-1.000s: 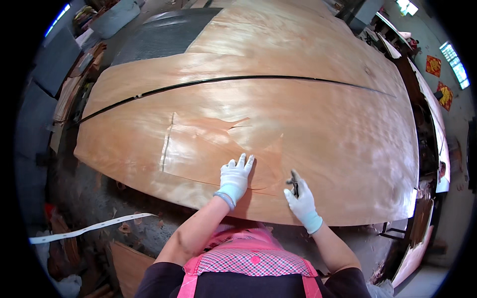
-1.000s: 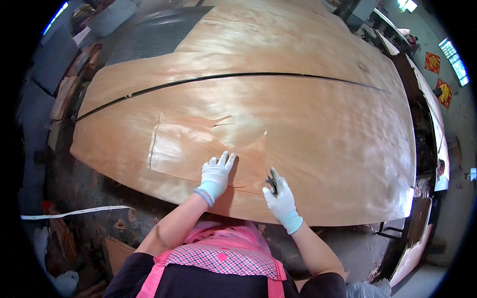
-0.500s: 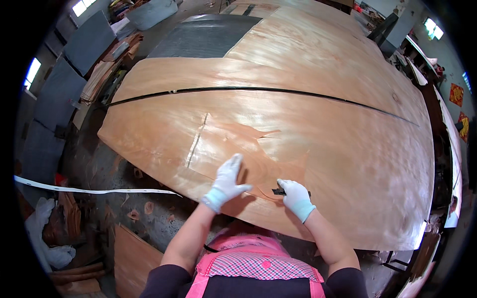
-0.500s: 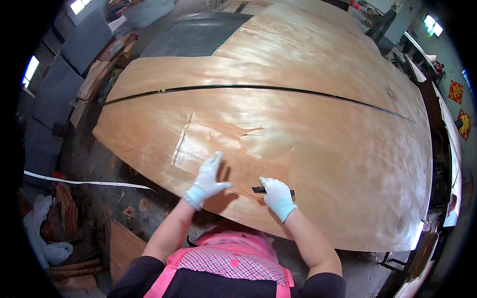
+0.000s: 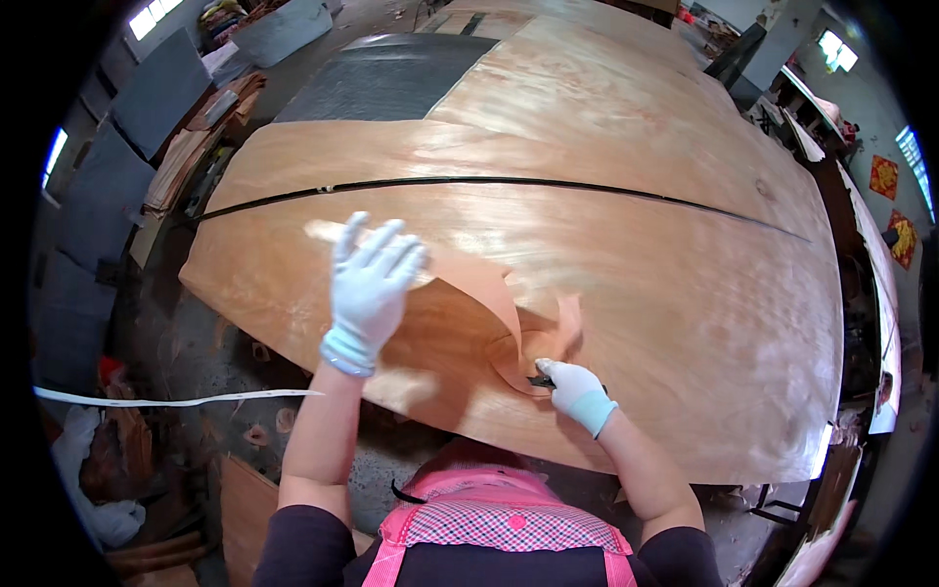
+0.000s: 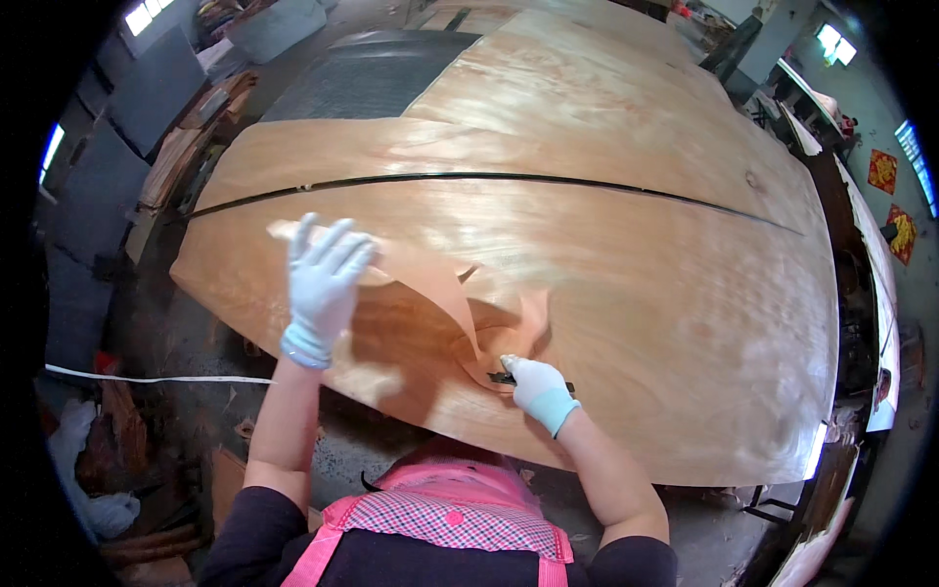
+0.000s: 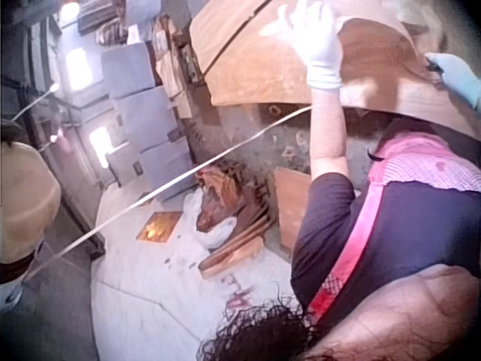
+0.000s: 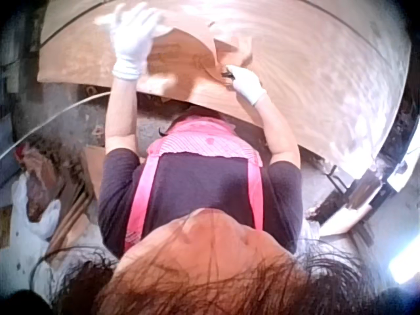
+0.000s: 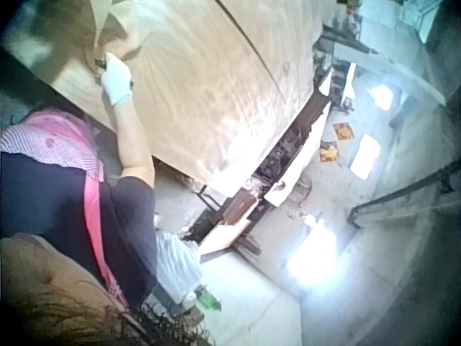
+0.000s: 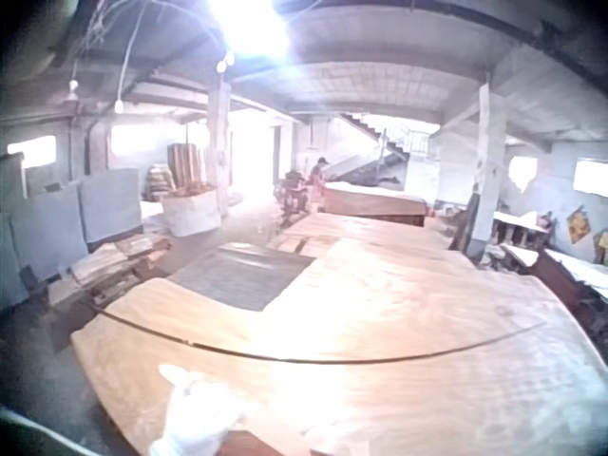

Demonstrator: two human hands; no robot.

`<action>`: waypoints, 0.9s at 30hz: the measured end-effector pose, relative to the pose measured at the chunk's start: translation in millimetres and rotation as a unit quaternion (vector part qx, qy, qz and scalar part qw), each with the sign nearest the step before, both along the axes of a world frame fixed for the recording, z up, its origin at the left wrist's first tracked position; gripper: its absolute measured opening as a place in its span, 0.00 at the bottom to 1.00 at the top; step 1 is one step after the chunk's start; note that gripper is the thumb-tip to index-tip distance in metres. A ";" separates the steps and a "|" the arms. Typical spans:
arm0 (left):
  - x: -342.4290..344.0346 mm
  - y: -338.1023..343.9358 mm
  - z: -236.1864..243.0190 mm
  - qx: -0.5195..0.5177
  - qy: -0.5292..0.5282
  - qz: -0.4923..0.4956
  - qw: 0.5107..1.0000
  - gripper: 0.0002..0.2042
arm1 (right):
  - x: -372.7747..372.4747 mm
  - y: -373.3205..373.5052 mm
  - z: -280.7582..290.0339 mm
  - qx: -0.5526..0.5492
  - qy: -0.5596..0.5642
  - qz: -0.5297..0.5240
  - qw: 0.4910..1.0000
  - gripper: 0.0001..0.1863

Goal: The person lifts a large sheet of wood veneer, places it onto a metal cutting table, and uses a blade to trim specific sections and cut smaller pieces while measuring with a ruler.

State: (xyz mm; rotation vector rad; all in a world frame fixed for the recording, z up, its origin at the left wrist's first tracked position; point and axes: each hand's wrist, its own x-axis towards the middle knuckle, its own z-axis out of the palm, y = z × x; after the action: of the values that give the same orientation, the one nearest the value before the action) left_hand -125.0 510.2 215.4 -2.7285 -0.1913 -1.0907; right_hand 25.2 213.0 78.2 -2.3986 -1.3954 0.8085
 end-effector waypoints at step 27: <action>-210.1 -53.7 -176.1 -0.418 -0.004 0.305 0.856 0.18 | -88.0 136.5 250.3 0.417 0.283 0.091 0.859 0.23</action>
State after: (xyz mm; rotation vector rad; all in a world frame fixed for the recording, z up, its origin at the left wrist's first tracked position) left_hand -335.2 456.5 39.3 -2.9010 -1.7611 -0.9388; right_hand -62.7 349.5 328.5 -1.2563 -1.3360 0.6669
